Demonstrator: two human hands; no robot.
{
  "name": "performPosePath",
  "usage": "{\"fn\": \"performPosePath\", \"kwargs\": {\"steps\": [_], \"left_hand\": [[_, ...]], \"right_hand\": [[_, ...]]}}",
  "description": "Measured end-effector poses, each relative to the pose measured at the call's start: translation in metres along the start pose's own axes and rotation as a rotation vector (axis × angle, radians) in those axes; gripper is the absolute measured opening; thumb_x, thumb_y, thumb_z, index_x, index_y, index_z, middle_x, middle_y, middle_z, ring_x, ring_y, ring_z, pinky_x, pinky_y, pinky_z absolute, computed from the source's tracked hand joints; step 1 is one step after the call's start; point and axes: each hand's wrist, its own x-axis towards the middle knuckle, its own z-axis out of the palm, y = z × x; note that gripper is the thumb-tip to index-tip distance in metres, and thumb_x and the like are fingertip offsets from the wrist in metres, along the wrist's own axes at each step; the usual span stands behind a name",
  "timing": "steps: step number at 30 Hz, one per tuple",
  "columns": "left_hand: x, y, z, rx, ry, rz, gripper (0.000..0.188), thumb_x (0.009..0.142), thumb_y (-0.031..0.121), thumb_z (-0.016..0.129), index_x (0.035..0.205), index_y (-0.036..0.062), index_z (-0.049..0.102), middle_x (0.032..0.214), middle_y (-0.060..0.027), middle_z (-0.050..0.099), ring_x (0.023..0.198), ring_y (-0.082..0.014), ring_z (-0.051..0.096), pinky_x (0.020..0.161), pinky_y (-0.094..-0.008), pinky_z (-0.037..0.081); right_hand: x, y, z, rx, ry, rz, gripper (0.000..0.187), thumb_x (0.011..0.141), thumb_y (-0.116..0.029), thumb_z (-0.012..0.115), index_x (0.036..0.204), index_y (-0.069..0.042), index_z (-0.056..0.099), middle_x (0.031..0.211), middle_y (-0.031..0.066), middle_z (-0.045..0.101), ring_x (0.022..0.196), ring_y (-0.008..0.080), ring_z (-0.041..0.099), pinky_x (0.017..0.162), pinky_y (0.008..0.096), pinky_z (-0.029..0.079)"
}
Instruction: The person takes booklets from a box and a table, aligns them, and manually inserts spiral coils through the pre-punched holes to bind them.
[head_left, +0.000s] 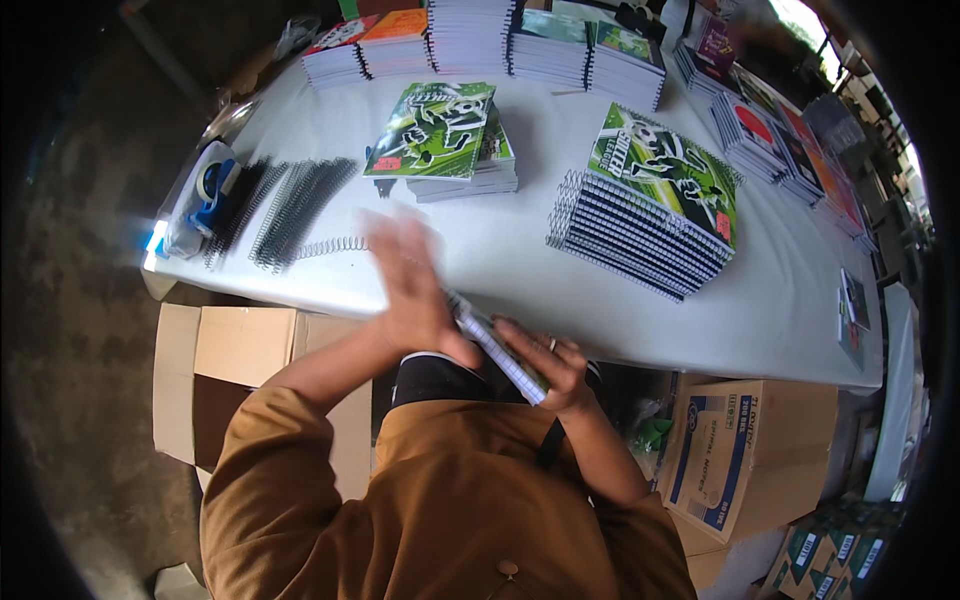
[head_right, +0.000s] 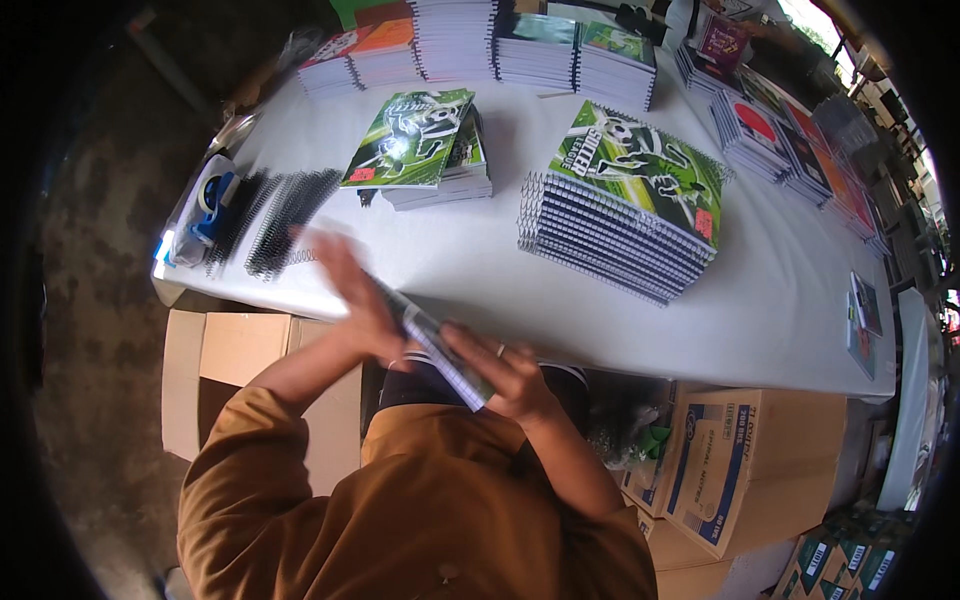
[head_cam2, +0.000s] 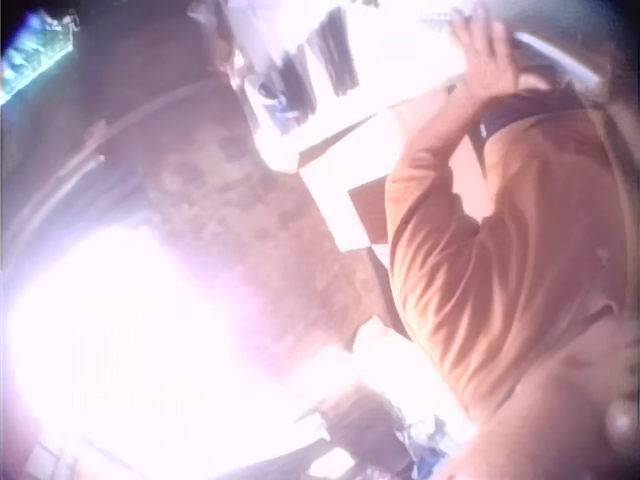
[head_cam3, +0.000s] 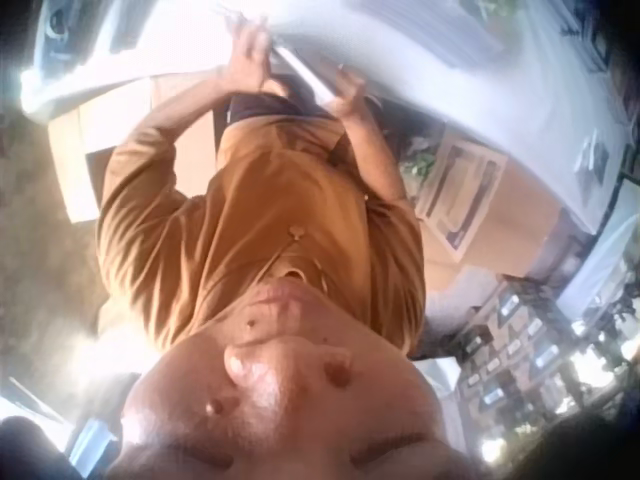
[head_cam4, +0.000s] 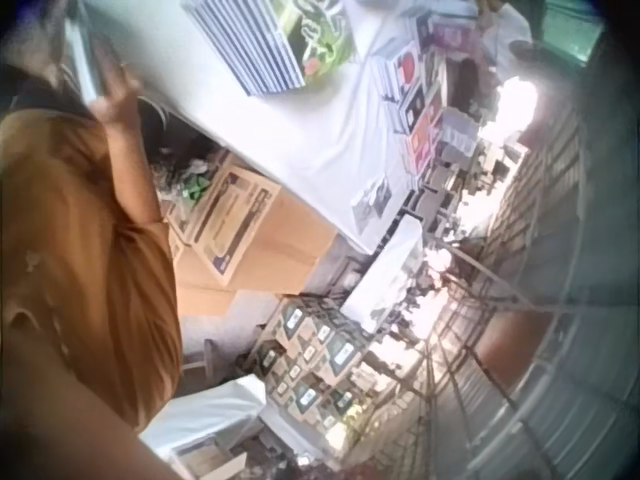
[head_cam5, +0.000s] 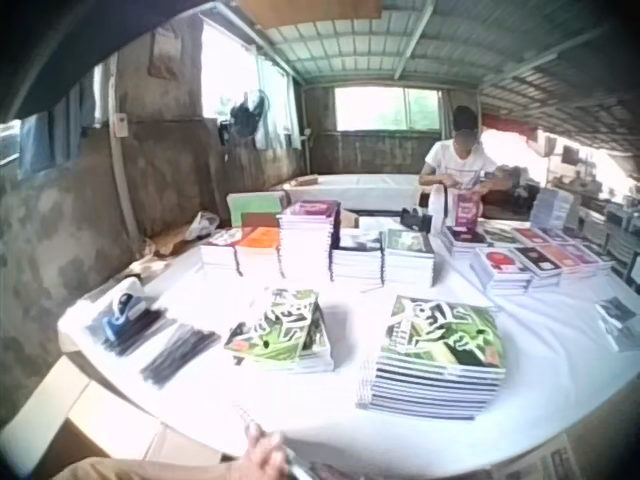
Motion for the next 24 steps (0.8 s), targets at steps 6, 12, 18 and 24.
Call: {"fn": "performPosePath", "kwargs": {"steps": [6, 12, 18, 24], "left_hand": [[0.086, -0.018, -0.018, -0.168, -0.082, -0.116, 0.057, 0.078, 0.062, 0.047, 0.085, 0.0076, 0.063, 0.085, -0.0096, 0.06, 0.081, -0.0285, 0.057, 0.065, -0.0384, 0.043], [0.116, -0.029, -0.007, 0.16, 0.316, 0.032, 0.06, 0.075, 0.07, 0.043, 0.072, 0.0105, 0.048, 0.08, -0.0076, 0.049, 0.076, -0.0238, 0.047, 0.068, -0.0393, 0.037], [-0.001, 0.028, 0.008, -0.248, -0.312, 0.179, 0.096, 0.071, 0.081, 0.026, 0.122, 0.0012, 0.042, 0.128, -0.0217, 0.04, 0.114, -0.0415, 0.039, 0.103, -0.0591, 0.01], [0.006, 0.021, 0.017, -0.099, -0.065, -0.066, 0.085, 0.076, 0.074, 0.036, 0.127, 0.0058, 0.041, 0.131, -0.0307, 0.03, 0.124, -0.045, 0.026, 0.104, -0.0589, 0.012]], "right_hand": [[0.005, -0.004, -0.006, 0.575, 0.141, 0.595, 0.031, 0.08, -0.002, 0.061, 0.11, 0.004, 0.059, 0.102, 0.0156, 0.065, 0.092, 0.0262, 0.063, 0.079, 0.0309, 0.049], [0.002, 0.005, -0.006, 0.263, 0.045, 0.377, 0.033, 0.078, 0.005, 0.057, 0.11, 0.0, 0.061, 0.102, 0.0136, 0.065, 0.092, 0.0259, 0.064, 0.08, 0.0316, 0.05], [-0.002, 0.006, -0.001, 0.179, 0.105, 0.271, 0.04, 0.07, 0.008, 0.059, 0.109, -0.002, 0.062, 0.103, 0.0138, 0.065, 0.095, 0.0281, 0.063, 0.082, 0.0357, 0.049], [0.0, 0.007, 0.008, 0.14, -0.027, 0.128, 0.051, 0.068, 0.005, 0.064, 0.118, -0.003, 0.056, 0.115, 0.0124, 0.06, 0.098, 0.0266, 0.061, 0.084, 0.0348, 0.048]]}}
